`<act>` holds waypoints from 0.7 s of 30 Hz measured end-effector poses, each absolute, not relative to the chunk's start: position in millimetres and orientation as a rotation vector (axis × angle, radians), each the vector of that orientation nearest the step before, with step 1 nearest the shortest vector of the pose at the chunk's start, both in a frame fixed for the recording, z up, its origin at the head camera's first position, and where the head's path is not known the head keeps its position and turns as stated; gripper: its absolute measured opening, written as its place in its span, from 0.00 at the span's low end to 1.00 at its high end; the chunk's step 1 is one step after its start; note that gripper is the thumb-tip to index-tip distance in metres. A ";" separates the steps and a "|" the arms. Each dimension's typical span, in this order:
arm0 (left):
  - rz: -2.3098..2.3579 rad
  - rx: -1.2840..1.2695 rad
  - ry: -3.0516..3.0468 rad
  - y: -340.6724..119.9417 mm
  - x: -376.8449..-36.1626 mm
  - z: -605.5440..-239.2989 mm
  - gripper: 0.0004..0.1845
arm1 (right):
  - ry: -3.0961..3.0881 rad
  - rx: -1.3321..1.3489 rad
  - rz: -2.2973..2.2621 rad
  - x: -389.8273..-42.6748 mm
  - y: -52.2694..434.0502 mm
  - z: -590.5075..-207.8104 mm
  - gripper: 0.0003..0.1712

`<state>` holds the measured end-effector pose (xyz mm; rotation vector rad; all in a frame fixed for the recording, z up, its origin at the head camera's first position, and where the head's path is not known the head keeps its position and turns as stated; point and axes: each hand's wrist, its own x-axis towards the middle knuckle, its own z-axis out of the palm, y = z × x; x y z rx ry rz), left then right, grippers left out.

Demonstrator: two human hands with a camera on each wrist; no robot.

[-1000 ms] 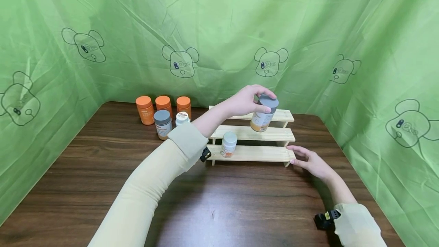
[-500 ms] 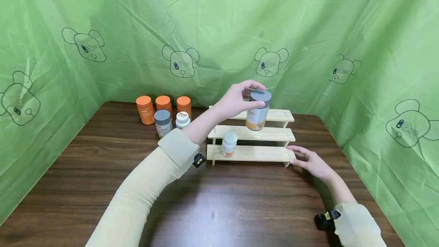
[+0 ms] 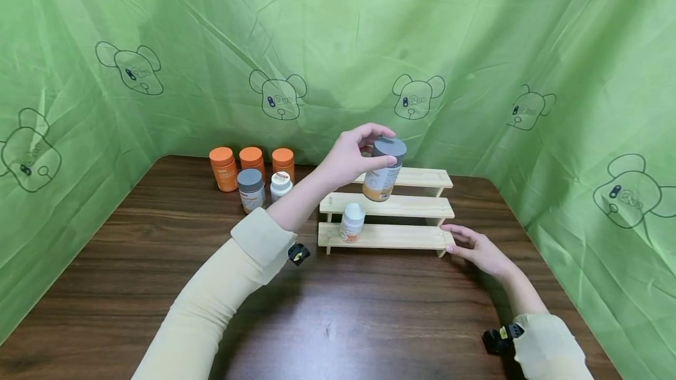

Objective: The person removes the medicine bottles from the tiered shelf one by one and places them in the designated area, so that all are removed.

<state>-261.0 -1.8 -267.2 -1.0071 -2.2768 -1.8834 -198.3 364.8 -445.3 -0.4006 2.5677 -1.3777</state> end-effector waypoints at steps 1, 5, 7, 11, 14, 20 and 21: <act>-1.886 -0.996 -2.282 -3.2 -259.7 -266.7 0.23 | 2.569 -0.401 -1.377 -198.2 364.8 -445.3 0.31; -1.891 -0.944 -2.314 -9.5 -255.2 -264.4 0.23 | 2.568 -0.401 -1.381 -197.9 364.9 -445.0 0.30; -1.903 -0.924 -2.319 -13.1 -252.4 -262.5 0.23 | 2.566 -0.402 -1.382 -197.8 364.7 -444.8 0.30; -1.935 -0.893 -2.322 -20.5 -246.2 -259.4 0.23 | 2.569 -0.403 -1.370 -197.7 364.5 -444.7 0.30; -1.957 -0.883 -2.318 -26.0 -241.9 -258.2 0.24 | 2.574 -0.399 -1.369 -198.1 365.3 -445.3 0.30; -1.984 -0.848 -2.289 -36.4 -236.3 -258.8 0.24 | 2.582 -0.392 -1.366 -199.2 366.7 -446.8 0.30; -1.987 -0.839 -2.278 -38.3 -235.4 -259.1 0.24 | 2.583 -0.393 -1.364 -199.1 366.6 -446.9 0.30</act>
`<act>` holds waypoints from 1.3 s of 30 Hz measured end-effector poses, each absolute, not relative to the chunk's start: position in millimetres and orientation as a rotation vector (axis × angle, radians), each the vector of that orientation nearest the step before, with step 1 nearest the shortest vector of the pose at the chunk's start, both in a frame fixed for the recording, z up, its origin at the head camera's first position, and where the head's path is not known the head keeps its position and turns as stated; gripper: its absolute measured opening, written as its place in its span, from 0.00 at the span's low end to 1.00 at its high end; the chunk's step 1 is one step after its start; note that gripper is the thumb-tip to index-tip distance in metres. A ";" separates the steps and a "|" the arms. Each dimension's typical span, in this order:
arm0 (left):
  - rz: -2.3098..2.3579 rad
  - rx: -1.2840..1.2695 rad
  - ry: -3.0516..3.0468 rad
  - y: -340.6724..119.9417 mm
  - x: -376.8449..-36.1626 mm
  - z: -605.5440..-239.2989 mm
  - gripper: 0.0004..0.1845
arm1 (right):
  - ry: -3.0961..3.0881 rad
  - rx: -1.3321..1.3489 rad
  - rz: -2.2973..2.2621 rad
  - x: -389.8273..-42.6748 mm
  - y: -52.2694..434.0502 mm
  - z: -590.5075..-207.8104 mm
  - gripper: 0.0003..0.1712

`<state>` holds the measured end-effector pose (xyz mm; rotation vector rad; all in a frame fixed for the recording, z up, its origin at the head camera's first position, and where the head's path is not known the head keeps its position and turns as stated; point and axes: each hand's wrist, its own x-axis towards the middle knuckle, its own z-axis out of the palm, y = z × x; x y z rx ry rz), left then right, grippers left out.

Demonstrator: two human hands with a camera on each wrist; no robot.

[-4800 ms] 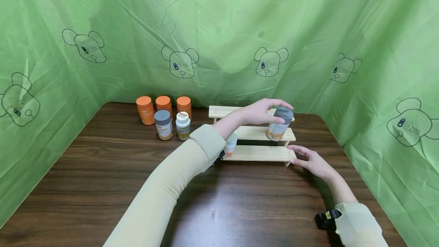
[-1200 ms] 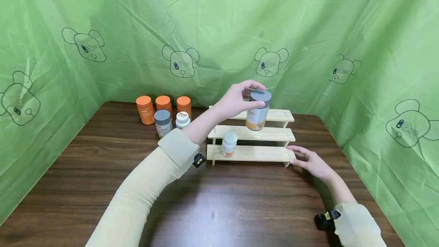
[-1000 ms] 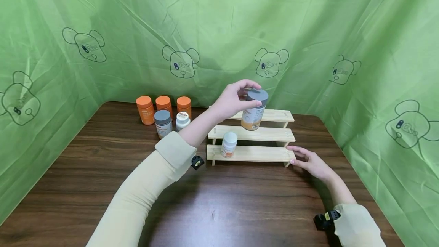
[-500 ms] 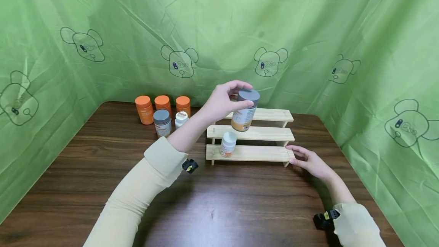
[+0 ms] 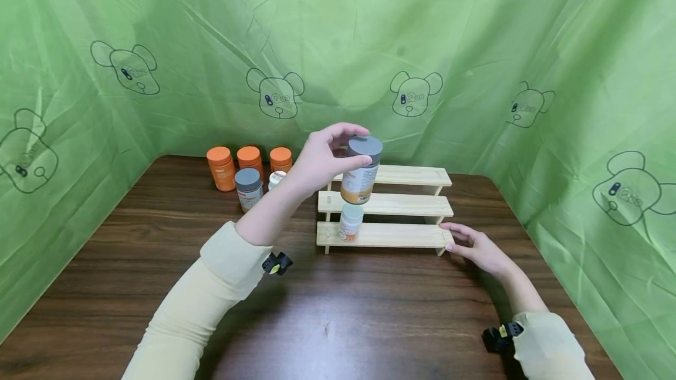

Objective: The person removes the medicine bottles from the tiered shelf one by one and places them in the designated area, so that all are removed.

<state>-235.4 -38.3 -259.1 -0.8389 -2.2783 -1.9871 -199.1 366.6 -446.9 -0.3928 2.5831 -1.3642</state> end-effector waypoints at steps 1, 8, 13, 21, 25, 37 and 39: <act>-1.991 -0.829 -2.268 -40.3 -234.4 -259.3 0.24 | 2.584 -0.393 -1.363 -199.1 366.3 -446.8 0.30; -2.015 -0.767 -2.236 -56.6 -228.7 -260.5 0.24 | 2.600 -0.387 -1.339 -198.8 366.3 -447.8 0.30; -1.970 -0.759 -2.221 -69.8 -227.3 -261.4 0.23 | 2.597 -0.386 -1.346 -199.7 368.3 -449.4 0.30; -1.912 -0.739 -2.169 -91.0 -228.6 -267.2 0.24 | 2.599 -0.385 -1.338 -200.0 368.9 -449.4 0.31; -1.908 -0.671 -2.184 -102.5 -226.5 -269.8 0.25 | 2.598 -0.391 -1.342 -199.7 368.6 -449.1 0.31; -1.789 -0.509 -2.236 -135.2 -225.5 -282.5 0.26 | 2.595 -0.393 -1.345 -199.3 368.9 -450.2 0.30; -1.767 -0.470 -2.245 -140.6 -224.4 -284.4 0.26 | 2.596 -0.399 -1.346 -199.7 369.0 -450.3 0.30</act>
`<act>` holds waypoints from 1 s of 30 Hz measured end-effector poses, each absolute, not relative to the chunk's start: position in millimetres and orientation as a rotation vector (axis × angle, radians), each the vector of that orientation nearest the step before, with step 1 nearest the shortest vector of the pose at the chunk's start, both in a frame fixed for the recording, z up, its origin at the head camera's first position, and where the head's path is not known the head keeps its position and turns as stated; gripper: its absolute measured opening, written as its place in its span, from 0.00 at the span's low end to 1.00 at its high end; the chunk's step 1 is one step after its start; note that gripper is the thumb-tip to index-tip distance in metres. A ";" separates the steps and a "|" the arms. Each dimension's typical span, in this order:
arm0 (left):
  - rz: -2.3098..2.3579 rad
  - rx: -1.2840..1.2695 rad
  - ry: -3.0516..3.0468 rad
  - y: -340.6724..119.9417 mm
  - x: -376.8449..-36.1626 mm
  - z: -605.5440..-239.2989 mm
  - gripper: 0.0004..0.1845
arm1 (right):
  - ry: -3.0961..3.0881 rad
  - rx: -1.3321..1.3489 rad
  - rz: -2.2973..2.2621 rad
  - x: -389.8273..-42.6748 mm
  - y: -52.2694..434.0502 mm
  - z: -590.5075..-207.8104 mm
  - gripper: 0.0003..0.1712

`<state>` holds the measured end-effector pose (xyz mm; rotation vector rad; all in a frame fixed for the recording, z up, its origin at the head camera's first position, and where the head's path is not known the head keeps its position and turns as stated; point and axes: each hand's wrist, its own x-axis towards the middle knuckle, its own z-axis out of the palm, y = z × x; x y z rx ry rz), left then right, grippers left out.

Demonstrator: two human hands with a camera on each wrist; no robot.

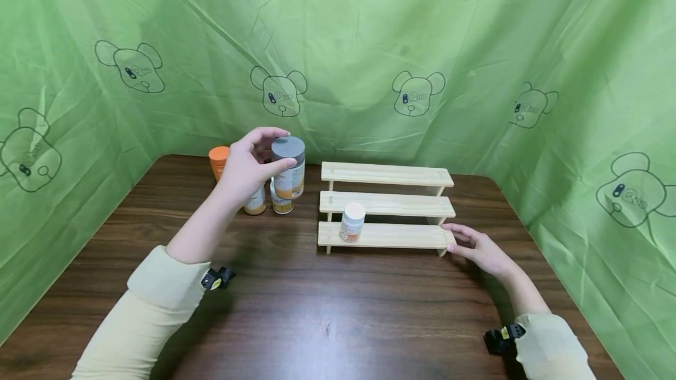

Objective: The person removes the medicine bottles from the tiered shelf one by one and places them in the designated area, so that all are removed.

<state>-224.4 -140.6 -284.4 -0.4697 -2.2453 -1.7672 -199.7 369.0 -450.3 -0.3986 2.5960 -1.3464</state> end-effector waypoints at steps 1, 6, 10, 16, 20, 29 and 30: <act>-1.760 -0.454 -2.243 -143.3 -224.4 -285.4 0.26 | 2.595 -0.401 -1.347 -199.9 369.0 -450.3 0.30; -1.763 -0.411 -2.190 -158.6 -224.6 -290.6 0.26 | 2.593 -0.403 -1.344 -200.1 369.1 -450.0 0.30; -1.748 -0.402 -2.145 -171.7 -225.3 -295.2 0.26 | 2.585 -0.405 -1.352 -200.2 368.8 -448.9 0.31; -1.680 -0.323 -2.149 -188.4 -225.3 -301.5 0.26 | 2.587 -0.410 -1.352 -200.3 368.7 -448.8 0.31; -1.654 -0.277 -2.142 -198.4 -223.9 -304.6 0.26 | 2.588 -0.408 -1.353 -200.1 369.5 -450.7 0.30; -1.572 -0.152 -2.135 -222.2 -223.1 -315.1 0.27 | 2.575 -0.410 -1.362 -201.7 370.7 -452.3 0.31; -1.563 -0.141 -2.133 -224.8 -223.5 -316.8 0.27 | 2.574 -0.411 -1.363 -201.8 370.6 -452.3 0.31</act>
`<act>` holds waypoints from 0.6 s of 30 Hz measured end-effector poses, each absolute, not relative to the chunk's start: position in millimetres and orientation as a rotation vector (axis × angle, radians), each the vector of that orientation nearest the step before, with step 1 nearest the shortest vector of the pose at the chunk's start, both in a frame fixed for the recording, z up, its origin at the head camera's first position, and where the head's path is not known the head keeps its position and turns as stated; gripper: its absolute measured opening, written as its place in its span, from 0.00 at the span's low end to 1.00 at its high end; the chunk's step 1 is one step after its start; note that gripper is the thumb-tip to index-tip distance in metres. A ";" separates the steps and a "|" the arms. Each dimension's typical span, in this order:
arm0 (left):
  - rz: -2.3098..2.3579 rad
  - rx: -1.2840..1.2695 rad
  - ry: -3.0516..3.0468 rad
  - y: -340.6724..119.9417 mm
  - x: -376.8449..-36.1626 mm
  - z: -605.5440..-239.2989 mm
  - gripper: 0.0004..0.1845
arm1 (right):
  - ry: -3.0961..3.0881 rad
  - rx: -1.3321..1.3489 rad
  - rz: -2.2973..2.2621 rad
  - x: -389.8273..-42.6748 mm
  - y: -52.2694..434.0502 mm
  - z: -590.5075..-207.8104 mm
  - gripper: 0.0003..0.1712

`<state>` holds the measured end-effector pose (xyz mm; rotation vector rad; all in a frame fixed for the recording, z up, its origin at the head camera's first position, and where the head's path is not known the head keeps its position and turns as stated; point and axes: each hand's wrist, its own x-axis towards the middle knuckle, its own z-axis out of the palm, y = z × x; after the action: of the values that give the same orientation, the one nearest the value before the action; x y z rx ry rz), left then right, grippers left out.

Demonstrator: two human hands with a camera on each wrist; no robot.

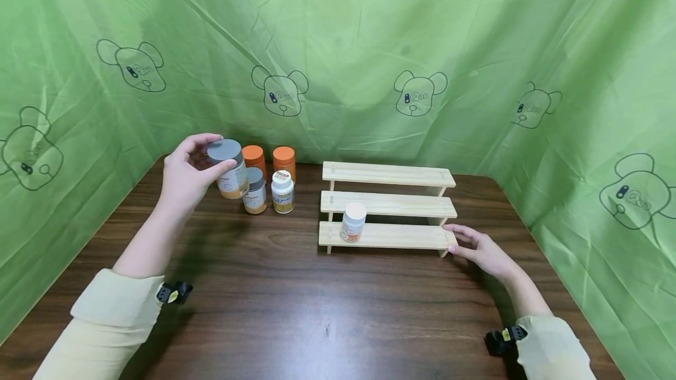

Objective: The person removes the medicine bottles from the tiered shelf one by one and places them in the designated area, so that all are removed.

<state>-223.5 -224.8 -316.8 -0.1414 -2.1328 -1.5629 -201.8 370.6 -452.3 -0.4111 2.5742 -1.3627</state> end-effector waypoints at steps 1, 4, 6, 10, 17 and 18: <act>-1.552 -0.130 -2.130 -227.0 -223.7 -318.5 0.27 | 2.575 -0.413 -1.361 -201.8 370.9 -452.4 0.31; -1.541 -0.089 -2.122 -234.0 -225.2 -324.1 0.28 | 2.576 -0.421 -1.364 -201.5 371.2 -452.6 0.31; -1.542 -0.056 -2.127 -238.7 -226.4 -327.8 0.28 | 2.579 -0.422 -1.360 -201.0 371.2 -452.9 0.31; -1.528 0.024 -2.151 -246.7 -228.8 -335.6 0.29 | 2.571 -0.426 -1.369 -200.4 371.3 -453.4 0.31; -1.516 0.106 -2.124 -254.7 -231.1 -348.1 0.28 | 2.565 -0.436 -1.376 -201.6 371.0 -452.5 0.31; -1.510 0.118 -2.125 -255.9 -231.6 -350.4 0.28 | 2.567 -0.435 -1.374 -201.7 371.1 -452.1 0.31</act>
<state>-231.6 -255.9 -350.4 0.1183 -2.1253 -1.5099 -201.7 371.1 -452.1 -0.4346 2.5667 -1.3743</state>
